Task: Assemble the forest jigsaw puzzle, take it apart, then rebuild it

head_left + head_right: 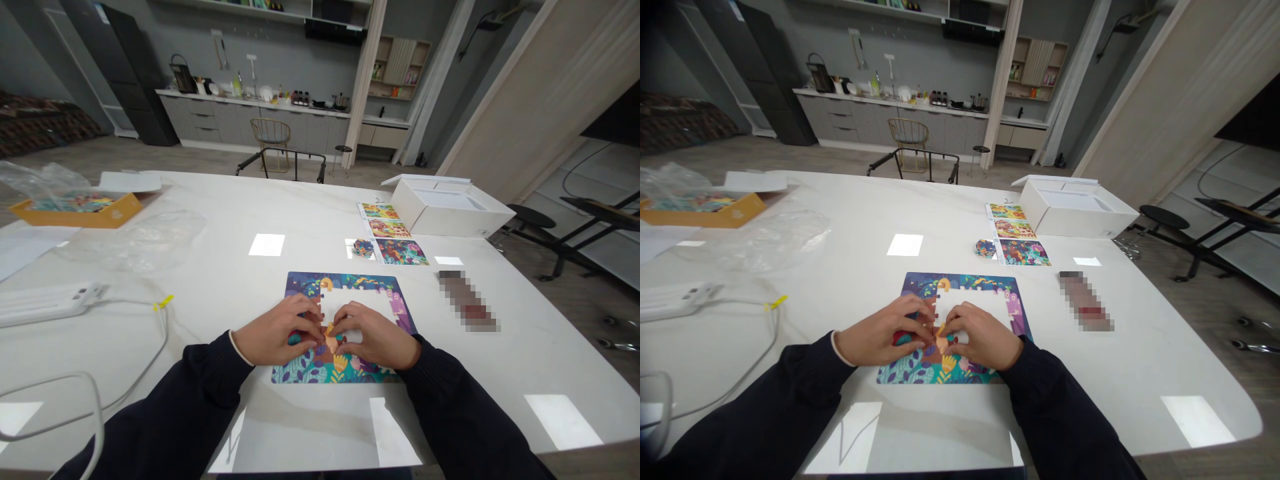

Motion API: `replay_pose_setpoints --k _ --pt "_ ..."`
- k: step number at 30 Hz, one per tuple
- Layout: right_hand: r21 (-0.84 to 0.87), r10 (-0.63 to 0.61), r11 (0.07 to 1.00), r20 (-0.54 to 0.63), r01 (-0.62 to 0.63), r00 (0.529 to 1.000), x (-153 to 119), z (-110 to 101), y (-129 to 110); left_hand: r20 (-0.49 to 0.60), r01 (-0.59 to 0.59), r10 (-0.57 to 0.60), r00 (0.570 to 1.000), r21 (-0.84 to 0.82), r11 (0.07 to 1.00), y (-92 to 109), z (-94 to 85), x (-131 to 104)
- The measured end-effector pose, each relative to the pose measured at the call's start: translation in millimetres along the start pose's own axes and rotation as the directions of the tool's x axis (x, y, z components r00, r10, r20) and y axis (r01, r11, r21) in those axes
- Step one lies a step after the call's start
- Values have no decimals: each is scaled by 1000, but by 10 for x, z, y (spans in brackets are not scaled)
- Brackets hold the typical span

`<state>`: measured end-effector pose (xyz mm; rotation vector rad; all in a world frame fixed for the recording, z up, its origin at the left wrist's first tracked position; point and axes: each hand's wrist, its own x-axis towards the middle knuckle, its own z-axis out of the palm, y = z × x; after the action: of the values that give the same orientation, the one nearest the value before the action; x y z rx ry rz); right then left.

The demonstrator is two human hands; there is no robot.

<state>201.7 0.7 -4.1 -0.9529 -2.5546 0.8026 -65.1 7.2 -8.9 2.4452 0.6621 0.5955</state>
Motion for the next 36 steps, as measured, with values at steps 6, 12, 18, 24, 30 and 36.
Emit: replay_pose_setpoints --k 6,12,18,24,30,36 --pt "-4 -15 1000 -16 15 1000 8 18 8 89 -25 24 996 13 1000 65 -17 16" --pt "-4 -7 1000 -30 7 1000 -1 20 0 95 5 -9 995 41 999 84 -12 15" --pt "-5 -11 1000 -32 11 999 10 7 -13 116 -6 6 993 3 1000 89 -9 20" --pt "55 105 994 -280 -93 954 -73 -337 45 68 -29 33 997 -55 998 65 10 14" --pt "-178 256 920 -403 -350 878 184 -904 664 -10 -41 40 999 -68 997 70 -6 8" --pt "-265 312 856 -420 -444 852 676 -1027 1351 -76 -55 50 996 -71 996 32 -14 -1"
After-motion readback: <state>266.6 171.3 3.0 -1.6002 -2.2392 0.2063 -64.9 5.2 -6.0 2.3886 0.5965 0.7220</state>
